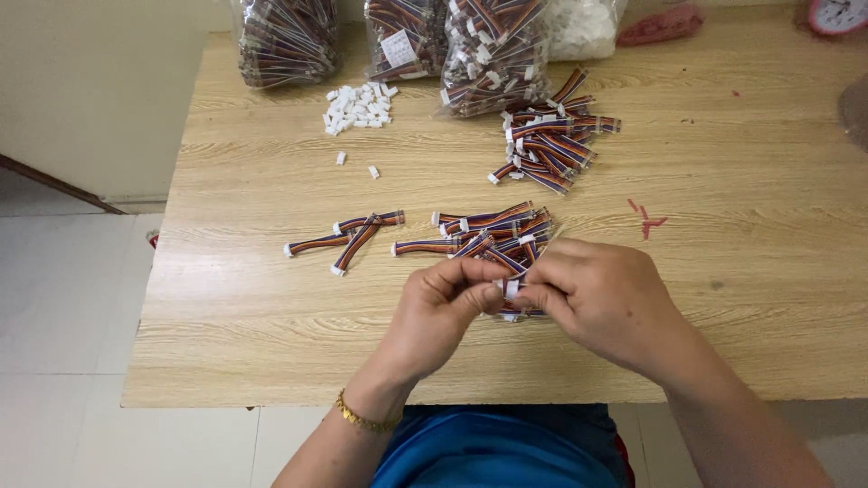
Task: Assembling wire harnesses by attaching plastic connectors to ribbon cables
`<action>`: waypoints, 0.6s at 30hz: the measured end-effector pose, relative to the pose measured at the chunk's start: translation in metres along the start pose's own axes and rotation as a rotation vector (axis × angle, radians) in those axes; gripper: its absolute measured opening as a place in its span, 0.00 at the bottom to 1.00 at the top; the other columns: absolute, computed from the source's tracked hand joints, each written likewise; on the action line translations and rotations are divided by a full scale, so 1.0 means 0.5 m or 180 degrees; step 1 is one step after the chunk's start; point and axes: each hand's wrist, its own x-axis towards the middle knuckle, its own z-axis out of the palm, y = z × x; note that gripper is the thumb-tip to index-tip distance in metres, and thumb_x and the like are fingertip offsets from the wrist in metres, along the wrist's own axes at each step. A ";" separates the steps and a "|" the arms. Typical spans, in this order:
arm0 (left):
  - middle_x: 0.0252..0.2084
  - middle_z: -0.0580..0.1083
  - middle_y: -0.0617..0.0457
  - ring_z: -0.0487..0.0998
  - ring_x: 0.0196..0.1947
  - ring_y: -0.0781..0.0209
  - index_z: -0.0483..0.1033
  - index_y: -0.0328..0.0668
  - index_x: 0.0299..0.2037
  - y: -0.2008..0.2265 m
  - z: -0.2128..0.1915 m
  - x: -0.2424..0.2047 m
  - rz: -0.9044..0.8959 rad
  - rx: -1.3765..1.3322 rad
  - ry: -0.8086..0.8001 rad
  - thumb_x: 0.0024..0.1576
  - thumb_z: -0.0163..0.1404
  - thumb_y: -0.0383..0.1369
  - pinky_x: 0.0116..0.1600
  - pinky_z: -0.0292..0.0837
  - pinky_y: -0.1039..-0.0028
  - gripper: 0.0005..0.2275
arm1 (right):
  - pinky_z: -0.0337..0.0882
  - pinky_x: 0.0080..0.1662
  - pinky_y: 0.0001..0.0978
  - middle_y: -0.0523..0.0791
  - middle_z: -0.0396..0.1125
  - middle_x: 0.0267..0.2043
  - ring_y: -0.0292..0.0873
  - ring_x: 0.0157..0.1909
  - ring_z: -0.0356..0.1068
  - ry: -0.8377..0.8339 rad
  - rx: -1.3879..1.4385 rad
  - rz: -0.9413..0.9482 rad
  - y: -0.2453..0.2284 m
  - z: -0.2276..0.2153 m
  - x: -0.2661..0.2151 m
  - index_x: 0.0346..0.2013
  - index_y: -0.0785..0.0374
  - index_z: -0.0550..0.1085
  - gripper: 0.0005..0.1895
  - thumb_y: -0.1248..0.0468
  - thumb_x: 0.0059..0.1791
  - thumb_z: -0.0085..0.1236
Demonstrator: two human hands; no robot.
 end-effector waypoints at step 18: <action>0.38 0.79 0.43 0.80 0.44 0.45 0.79 0.39 0.42 -0.024 0.001 0.069 0.0842 0.1691 0.0169 0.53 0.56 0.27 0.49 0.74 0.62 0.08 | 0.72 0.38 0.39 0.41 0.69 0.29 0.48 0.37 0.73 -0.0198 -0.0521 0.0121 0.103 0.075 0.030 0.30 0.49 0.74 0.09 0.51 0.47 0.54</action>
